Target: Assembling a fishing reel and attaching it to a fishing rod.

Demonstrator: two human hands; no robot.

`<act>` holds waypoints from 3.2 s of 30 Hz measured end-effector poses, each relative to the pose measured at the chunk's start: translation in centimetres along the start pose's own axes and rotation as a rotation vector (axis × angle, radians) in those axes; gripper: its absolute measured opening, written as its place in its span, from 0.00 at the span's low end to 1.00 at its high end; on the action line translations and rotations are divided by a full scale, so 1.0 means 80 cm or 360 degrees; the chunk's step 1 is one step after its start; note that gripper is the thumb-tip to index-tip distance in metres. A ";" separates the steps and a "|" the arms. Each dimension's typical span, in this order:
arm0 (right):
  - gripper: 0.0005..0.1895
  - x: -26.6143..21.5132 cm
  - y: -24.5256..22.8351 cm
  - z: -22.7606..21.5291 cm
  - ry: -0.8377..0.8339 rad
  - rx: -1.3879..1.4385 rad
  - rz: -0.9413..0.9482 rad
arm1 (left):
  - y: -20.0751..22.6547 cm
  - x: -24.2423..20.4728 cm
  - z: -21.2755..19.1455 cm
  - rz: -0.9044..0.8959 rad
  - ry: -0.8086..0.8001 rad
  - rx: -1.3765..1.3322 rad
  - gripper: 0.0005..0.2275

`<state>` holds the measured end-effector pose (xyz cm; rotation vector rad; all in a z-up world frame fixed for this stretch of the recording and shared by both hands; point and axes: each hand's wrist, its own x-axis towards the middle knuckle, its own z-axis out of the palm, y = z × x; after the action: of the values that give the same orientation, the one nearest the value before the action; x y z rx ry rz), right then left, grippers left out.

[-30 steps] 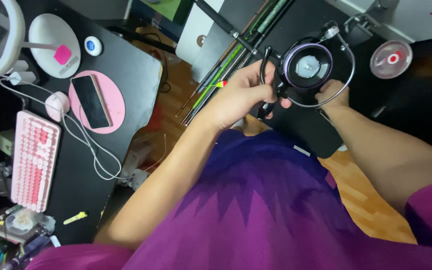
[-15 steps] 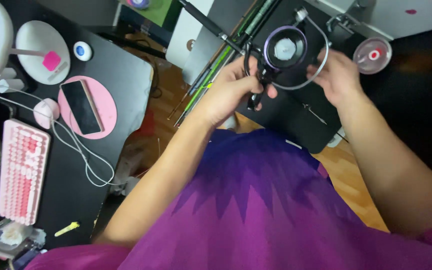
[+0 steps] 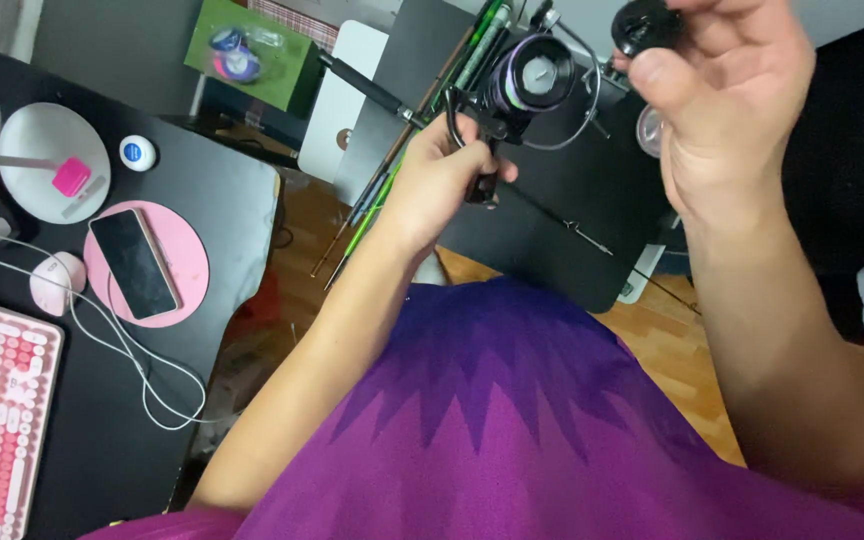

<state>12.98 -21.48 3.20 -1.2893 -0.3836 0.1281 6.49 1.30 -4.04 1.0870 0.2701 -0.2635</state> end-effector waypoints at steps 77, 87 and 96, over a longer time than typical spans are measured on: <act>0.06 -0.044 -0.032 0.001 0.0026 -0.0984 0.0407 | 0.017 -0.062 0.053 0.0626 0.0666 0.1161 0.08; 0.06 -0.045 -0.034 -0.007 -0.0104 -0.0771 0.0522 | 0.015 -0.055 0.039 0.0802 0.0593 0.1297 0.07; 0.08 -0.041 -0.019 -0.005 -0.0096 -0.0845 0.0392 | 0.003 -0.064 0.054 0.0500 0.0655 0.1184 0.07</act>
<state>9.92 -23.31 3.90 -1.8596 -0.3183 0.2871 2.15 -2.06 -0.23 1.9015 0.3740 0.1689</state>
